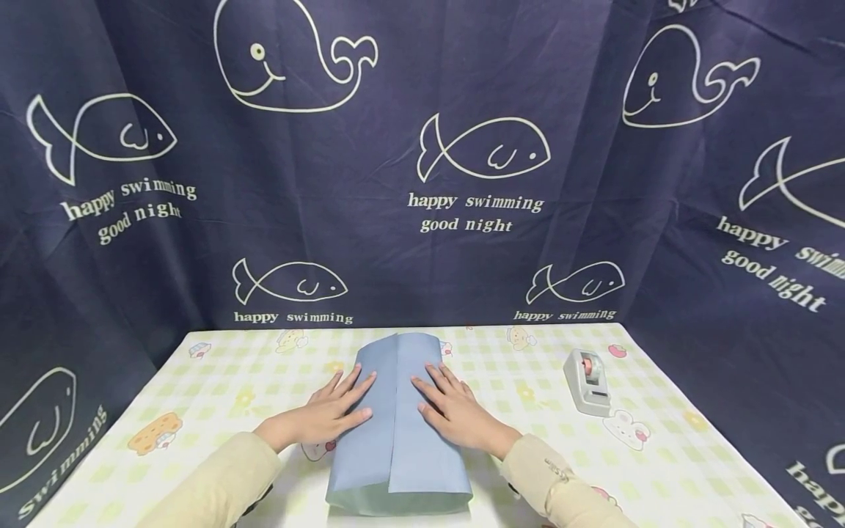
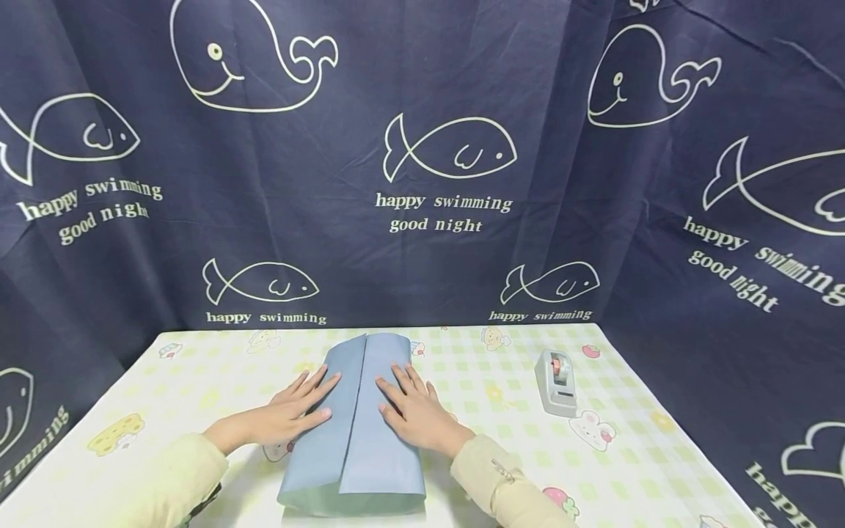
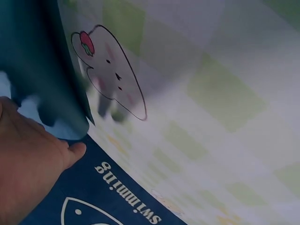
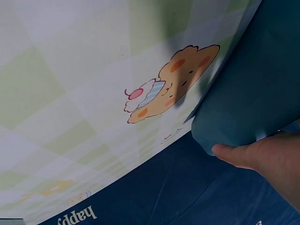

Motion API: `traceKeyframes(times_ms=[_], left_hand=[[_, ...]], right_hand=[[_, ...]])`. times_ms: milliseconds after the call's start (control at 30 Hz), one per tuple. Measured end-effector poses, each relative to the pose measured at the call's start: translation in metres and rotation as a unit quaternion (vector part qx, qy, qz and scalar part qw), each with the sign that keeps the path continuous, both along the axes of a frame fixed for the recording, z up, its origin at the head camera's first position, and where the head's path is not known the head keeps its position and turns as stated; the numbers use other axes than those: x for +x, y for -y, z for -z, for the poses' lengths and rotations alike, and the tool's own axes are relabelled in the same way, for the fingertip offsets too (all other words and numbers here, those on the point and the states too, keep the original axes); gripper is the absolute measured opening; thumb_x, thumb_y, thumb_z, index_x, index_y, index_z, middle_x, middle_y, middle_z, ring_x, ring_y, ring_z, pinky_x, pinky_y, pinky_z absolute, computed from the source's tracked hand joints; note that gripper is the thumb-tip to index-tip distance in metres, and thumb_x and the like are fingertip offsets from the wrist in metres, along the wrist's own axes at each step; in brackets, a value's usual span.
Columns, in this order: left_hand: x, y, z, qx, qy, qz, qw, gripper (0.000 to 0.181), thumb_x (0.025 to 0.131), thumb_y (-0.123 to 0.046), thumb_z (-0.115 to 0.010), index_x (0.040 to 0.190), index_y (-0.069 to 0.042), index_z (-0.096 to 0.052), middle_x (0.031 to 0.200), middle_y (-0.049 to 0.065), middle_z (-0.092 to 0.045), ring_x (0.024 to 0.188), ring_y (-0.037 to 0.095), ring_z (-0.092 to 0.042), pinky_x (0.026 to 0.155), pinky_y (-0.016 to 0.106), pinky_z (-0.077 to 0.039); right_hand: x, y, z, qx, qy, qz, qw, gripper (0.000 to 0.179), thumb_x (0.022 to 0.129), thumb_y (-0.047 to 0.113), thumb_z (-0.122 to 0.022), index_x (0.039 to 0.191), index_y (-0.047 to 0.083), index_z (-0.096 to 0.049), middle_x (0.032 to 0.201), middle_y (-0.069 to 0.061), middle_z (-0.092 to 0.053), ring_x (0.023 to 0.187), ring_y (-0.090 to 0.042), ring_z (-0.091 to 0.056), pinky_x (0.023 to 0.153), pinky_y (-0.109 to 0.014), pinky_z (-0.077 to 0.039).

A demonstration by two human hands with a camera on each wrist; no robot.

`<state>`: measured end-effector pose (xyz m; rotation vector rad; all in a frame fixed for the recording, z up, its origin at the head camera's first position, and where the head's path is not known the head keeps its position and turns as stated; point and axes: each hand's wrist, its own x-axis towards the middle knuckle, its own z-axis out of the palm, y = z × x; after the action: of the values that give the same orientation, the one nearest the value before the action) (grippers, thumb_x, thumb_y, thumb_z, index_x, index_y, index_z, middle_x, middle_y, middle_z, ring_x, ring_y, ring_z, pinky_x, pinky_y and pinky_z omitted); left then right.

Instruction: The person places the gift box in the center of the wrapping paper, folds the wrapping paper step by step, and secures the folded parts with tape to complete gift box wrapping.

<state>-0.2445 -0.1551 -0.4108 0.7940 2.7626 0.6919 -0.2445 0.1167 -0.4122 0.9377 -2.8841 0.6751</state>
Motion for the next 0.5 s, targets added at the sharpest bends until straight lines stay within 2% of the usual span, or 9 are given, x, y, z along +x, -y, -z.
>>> traceKeyframes(times_ms=[200, 400, 500], left_hand=[[-0.003, -0.01, 0.003, -0.002, -0.026, -0.014, 0.9996, 0.063, 0.095, -0.052, -0.033, 0.148, -0.024, -0.013, 0.155, 0.01, 0.001, 0.141, 0.036, 0.007, 0.105, 0.065, -0.009], [-0.004, -0.02, 0.001, 0.004, -0.049, -0.005, 0.9988, 0.065, 0.094, -0.052, -0.034, 0.147, -0.018, -0.018, 0.154, 0.014, -0.005, 0.14, 0.039, 0.001, 0.105, 0.064, -0.008], [-0.005, -0.025, 0.0, 0.0, -0.057, -0.003, 0.9984, 0.065, 0.094, -0.051, -0.034, 0.147, -0.016, -0.02, 0.154, 0.014, -0.006, 0.14, 0.04, -0.001, 0.106, 0.063, -0.009]], right_hand=[[0.0, 0.0, -0.001, 0.004, -0.001, 0.001, 1.0, 0.049, 0.098, 0.038, -0.033, 0.142, 0.017, -0.035, 0.152, -0.014, -0.019, 0.14, -0.037, -0.009, 0.102, -0.068, -0.015], [0.0, 0.001, 0.0, 0.003, -0.001, 0.004, 1.0, 0.049, 0.098, 0.038, -0.034, 0.142, 0.017, -0.035, 0.152, -0.013, -0.018, 0.14, -0.037, -0.009, 0.103, -0.067, -0.015], [0.0, 0.001, 0.001, -0.001, -0.004, 0.008, 1.0, 0.051, 0.097, 0.036, -0.035, 0.143, 0.013, -0.033, 0.152, -0.013, -0.019, 0.14, -0.037, -0.01, 0.104, -0.065, -0.015]])
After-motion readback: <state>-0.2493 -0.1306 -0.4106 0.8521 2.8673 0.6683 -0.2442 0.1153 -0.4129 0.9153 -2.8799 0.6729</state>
